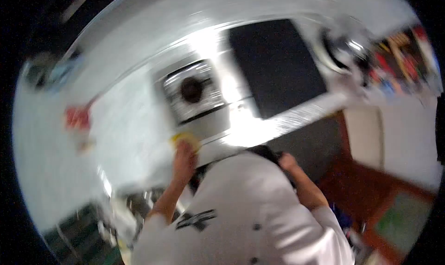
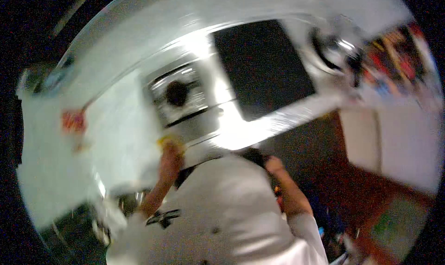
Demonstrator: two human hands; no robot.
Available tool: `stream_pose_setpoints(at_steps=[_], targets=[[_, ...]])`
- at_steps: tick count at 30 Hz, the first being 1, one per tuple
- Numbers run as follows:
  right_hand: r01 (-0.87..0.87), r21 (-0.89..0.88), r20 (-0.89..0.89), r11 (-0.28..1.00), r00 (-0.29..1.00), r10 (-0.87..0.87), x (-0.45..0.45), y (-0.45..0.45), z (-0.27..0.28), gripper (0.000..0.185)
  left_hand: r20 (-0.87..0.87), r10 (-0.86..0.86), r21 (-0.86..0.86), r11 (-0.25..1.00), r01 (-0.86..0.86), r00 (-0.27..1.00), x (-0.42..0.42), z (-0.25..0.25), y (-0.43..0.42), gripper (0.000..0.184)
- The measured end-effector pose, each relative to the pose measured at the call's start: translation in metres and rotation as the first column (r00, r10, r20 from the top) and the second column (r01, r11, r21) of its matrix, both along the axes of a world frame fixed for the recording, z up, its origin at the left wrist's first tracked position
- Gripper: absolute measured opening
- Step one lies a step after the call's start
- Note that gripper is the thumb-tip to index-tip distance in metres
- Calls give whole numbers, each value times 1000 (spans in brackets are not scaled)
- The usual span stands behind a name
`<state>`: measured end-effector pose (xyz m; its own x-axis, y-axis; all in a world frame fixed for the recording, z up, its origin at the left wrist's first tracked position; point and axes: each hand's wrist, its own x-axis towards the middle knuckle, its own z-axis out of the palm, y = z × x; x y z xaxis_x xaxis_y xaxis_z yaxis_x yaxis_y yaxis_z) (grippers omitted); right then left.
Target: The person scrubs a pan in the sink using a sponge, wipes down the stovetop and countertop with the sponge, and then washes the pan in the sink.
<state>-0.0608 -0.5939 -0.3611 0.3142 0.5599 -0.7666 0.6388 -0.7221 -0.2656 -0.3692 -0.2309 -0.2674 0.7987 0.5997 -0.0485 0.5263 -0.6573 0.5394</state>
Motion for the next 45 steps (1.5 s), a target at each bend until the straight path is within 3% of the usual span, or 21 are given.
stream_pose_setpoints(at_steps=[1, 2, 5, 8, 11, 14, 15, 17, 19, 22, 26, 28, 30, 32, 33, 34, 35, 37, 39, 42, 45], targets=[[-38, 27, -5, 999, 999, 38, 3, -15, -10, 38, -61, 28, -88, 996, -33, 998, 4, 7, -3, 54], [-75, 54, -8, 996, 997, 75, 8, -30, -21, 40, -129, -78, 79, 993, 89, 989, 8, 7, -3, 60], [-296, -37, 15, 954, 955, 297, 16, -55, -48, 44, -93, -76, 131, 988, 87, 993, 25, 11, 3, 65], [-339, 35, 94, 940, 938, 335, 23, -64, -56, 26, -82, -19, 168, 985, 33, 996, 39, 11, 2, 67], [-203, 304, 60, 931, 979, 194, 27, -66, -66, 27, -100, -8, 181, 983, 27, 995, 47, 4, 14, 68], [68, 366, 17, 928, 997, -79, 36, -52, -66, 28, -108, 18, 188, 982, 2, 994, 58, -2, 34, 69], [-210, 262, 104, 942, 976, 189, 45, -44, -53, 30, -126, 38, 185, 983, -14, 991, 61, -7, 38, 70], [-460, 130, 163, 878, 883, 439, 51, -38, -42, 33, -137, 45, 180, 983, -20, 990, 68, -11, 46, 70], [-152, 208, 81, 966, 987, 137, 51, -43, -52, 40, -116, 73, 226, 973, -45, 991, 71, -9, 57, 71], [205, 211, 72, 956, 972, -225, 45, -73, -97, 44, -69, 49, 184, 982, -35, 996, 75, -16, 76, 69], [215, 246, 104, 945, 964, -247, 30, -65, -82, 45, -43, -1, 192, 981, 9, 999, 84, -11, 103, 67], [-154, 288, 114, 945, 985, 126, 25, -57, -71, 39, -114, 31, 204, 979, -8, 993, 92, -18, 116, 67], [-260, 325, 188, 909, 960, 208, 15, -71, -81, 33, 49, -56, 211, 976, 44, 997, 95, -27, 128, 61], [-127, 95, 93, 987, 989, 118, 2, -49, -53, 32, -66, -57, 86, 994, 62, 996, 114, -23, 144, 53], [40, -8, 48, 999, 998, -40, -6, -34, -38, 33, -268, -244, 378, 863, 335, 932, 104, -35, 156, 52], [190, -64, 19, 980, 982, -189, -11, -20, -27, 37, -287, -231, 207, 932, 296, 930, 112, 4, 154, 51], [286, -65, 43, 956, 958, -284, -13, -22, -11, 37, -138, -188, 245, 945, 218, 972, 103, -19, 158, 50], [428, -46, 61, 903, 903, -425, -20, -19, -13, 37, -158, -165, 242, 950, 200, 974, 95, -16, 163, 50], [192, -42, 63, 981, 980, -189, -16, -27, -35, 37, -197, -196, 267, 932, 245, 961, 102, -12, 168, 50], [492, 17, 128, 871, 862, -490, -32, -20, -13, 39, -62, -227, 244, 941, 236, 972, 109, -27, 196, 53], [449, -26, 106, 893, 890, -444, -35, 1, 44, 43, -113, -260, 271, 921, 281, 959, 118, -35, 217, 57]])
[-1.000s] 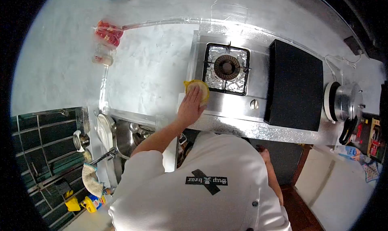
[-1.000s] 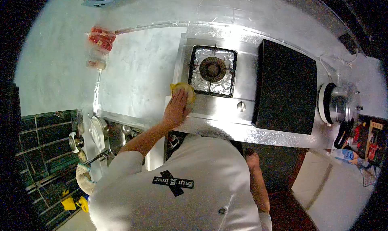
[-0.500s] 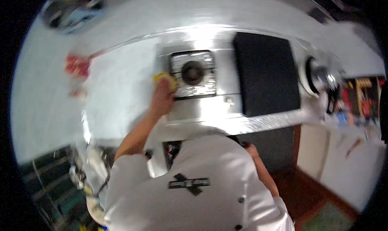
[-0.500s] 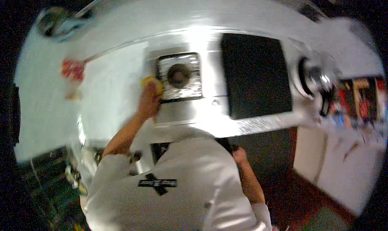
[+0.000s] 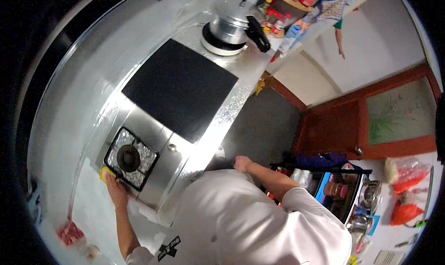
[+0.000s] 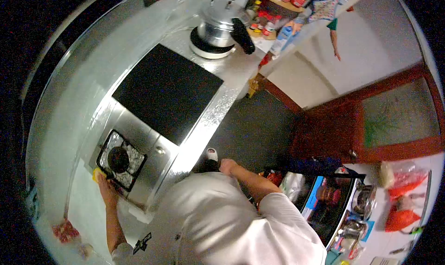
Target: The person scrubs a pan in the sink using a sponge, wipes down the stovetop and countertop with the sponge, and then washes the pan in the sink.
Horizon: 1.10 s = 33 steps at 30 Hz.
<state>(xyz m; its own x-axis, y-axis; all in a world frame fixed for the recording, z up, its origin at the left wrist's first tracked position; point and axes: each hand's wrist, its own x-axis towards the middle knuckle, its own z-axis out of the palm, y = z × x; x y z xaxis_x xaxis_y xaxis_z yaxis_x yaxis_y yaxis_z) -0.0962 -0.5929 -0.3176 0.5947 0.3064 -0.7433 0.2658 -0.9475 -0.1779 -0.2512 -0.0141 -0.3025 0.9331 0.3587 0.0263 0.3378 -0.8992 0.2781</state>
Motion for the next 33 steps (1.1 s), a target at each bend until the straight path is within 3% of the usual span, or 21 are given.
stream_pose_setpoints(at_steps=[3, 4, 5, 7, 9, 11, 12, 14, 17, 19, 21, 23, 24, 27, 28, 30, 33], targets=[[122, -39, -87, 992, 988, -125, -4, -5, -11, 47, -20, -25, 5, 1000, 25, 999, 6, -7, 22, 59], [-17, -54, -103, 998, 995, 11, -6, -6, -2, 46, 10, -43, 3, 999, 43, 999, 10, 3, 18, 61], [-8, -58, -93, 998, 996, 2, -7, -11, -13, 46, 19, -51, 0, 999, 51, 999, 10, 3, 18, 61], [124, 27, -98, 992, 988, -120, -8, -18, -34, 42, -27, 3, -45, 999, -4, 1000, 10, 3, 20, 62], [142, -9, -73, 990, 987, -142, -10, -23, -35, 39, -47, 21, 9, 1000, -21, 999, 17, 8, 10, 62], [-202, -31, -109, 979, 974, 198, -4, -24, -43, 38, -16, 70, -150, 986, -72, 997, 15, 22, 1, 60], [-370, -19, -123, 929, 923, 365, -3, -24, -57, 38, 164, 100, -317, 947, -44, 981, 22, 42, -12, 52], [-471, 40, -55, 881, 880, 472, 0, -46, -78, 37, 109, 125, -233, 968, -96, 986, 11, 33, -17, 51], [-277, 106, 11, 955, 961, 277, 10, -73, -90, 38, -11, 121, -4, 993, -121, 993, 2, 16, -29, 50], [28, 51, -38, 998, 999, -26, 13, -44, -35, 41, -175, -16, 145, 988, 42, 984, -2, 39, -38, 51], [12, 43, 30, 999, 999, -13, 10, -48, -43, 33, -97, 25, 116, 993, -13, 995, -16, 39, -47, 50], [18, 38, 103, 999, 994, -22, 14, -65, -68, 39, -14, 46, 87, 995, -45, 999, -18, 34, -45, 50], [-232, 169, 124, 958, 969, 213, 21, -67, -70, 39, -12, 35, 112, 993, -34, 999, -19, 29, -41, 50], [-540, 266, 219, 799, 841, 496, 39, -79, -84, 37, -36, 20, 206, 978, -12, 999, -11, 11, -23, 51], [-559, 235, 199, 796, 829, 523, 48, -91, -101, 33, -54, 8, 270, 963, 7, 999, -6, 6, -15, 52], [-591, 173, 162, 788, 806, 569, 67, -120, -146, 33, -4, 36, 233, 972, -34, 999, 7, 7, -1, 52], [-619, 85, 92, 781, 785, 612, 79, -121, -155, 44, 28, 107, 125, 986, -109, 994, 26, 11, 20, 50]])
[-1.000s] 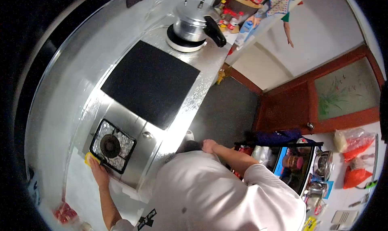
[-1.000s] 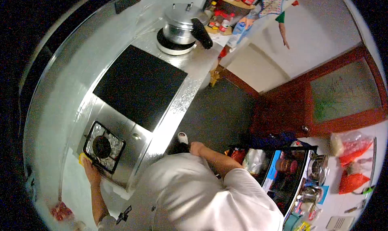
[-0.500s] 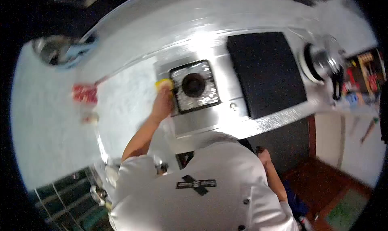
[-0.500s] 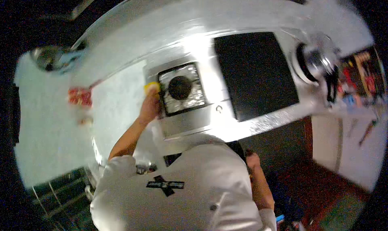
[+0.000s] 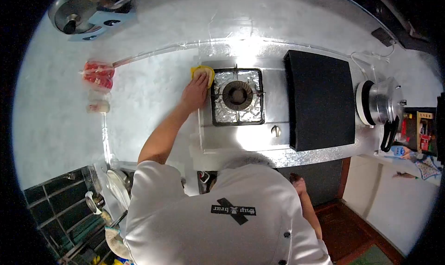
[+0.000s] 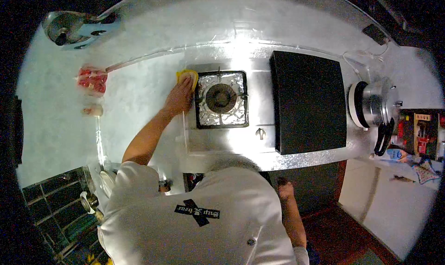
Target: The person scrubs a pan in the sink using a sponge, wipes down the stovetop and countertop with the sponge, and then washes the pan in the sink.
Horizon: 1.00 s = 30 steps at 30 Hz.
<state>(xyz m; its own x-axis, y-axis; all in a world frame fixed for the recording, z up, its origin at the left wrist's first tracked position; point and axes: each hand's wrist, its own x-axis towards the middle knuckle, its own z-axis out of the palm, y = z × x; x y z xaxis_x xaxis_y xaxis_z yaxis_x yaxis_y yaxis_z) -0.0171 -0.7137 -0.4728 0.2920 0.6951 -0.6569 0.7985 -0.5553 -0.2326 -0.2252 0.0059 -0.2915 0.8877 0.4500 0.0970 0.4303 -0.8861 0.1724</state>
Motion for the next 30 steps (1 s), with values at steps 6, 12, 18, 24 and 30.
stream_pose_setpoints(at_steps=[6, 12, 18, 24, 30], targets=[[-35, -229, -65, 973, 998, 21, -11, 85, 88, 42, 51, -119, 4, 993, 119, 992, 30, -14, 55, 40], [282, -90, -87, 955, 953, -289, -15, 84, 83, 40, 6, -43, -115, 992, 43, 999, 77, 17, 63, 19], [536, 30, -190, 844, 832, -521, -28, 96, 108, 36, 185, 112, -374, 927, -35, 976, 119, -2, 79, 21], [592, 75, -228, 802, 793, -564, -24, 60, 63, 38, 258, -155, -377, 893, 247, 954, 216, 31, 52, 21], [344, -130, -28, 930, 936, -350, -32, 92, 104, 35, 38, -334, -205, 920, 334, 942, 275, 9, -27, 15]])
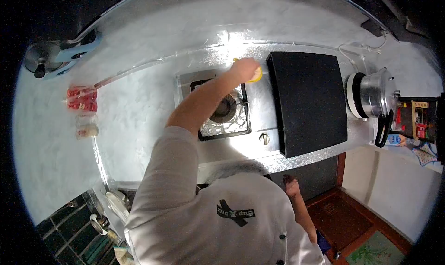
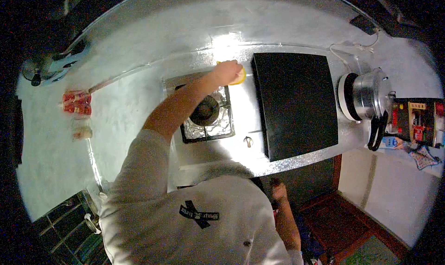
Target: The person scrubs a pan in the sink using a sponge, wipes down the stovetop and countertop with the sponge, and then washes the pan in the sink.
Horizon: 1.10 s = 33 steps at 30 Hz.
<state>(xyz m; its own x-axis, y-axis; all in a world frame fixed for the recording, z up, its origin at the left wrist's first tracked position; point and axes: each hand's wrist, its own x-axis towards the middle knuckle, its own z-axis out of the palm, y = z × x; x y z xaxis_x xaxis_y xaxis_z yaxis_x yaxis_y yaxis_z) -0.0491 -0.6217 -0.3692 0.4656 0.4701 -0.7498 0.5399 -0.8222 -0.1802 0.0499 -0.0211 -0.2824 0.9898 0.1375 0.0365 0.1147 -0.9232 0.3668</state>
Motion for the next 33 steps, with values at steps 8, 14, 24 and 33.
stream_pose_setpoints(at_steps=[8, 14, 24, 33], targets=[[-57, 248, 95, 967, 995, 34, -7, -2, 0, 36, 15, 4, -17, 1000, -3, 1000, -10, -32, 18, 21], [-68, 76, 135, 995, 989, 57, 1, -34, -59, 35, -91, 52, -45, 997, -56, 995, -42, -17, 55, 19], [45, 89, 0, 995, 999, -45, 2, 0, -12, 36, -269, 84, -84, 990, -110, 960, -94, -21, 136, 24], [153, 105, -3, 983, 988, -153, -1, -30, -50, 40, -78, 176, -17, 984, -177, 981, -163, -15, 135, 20]])
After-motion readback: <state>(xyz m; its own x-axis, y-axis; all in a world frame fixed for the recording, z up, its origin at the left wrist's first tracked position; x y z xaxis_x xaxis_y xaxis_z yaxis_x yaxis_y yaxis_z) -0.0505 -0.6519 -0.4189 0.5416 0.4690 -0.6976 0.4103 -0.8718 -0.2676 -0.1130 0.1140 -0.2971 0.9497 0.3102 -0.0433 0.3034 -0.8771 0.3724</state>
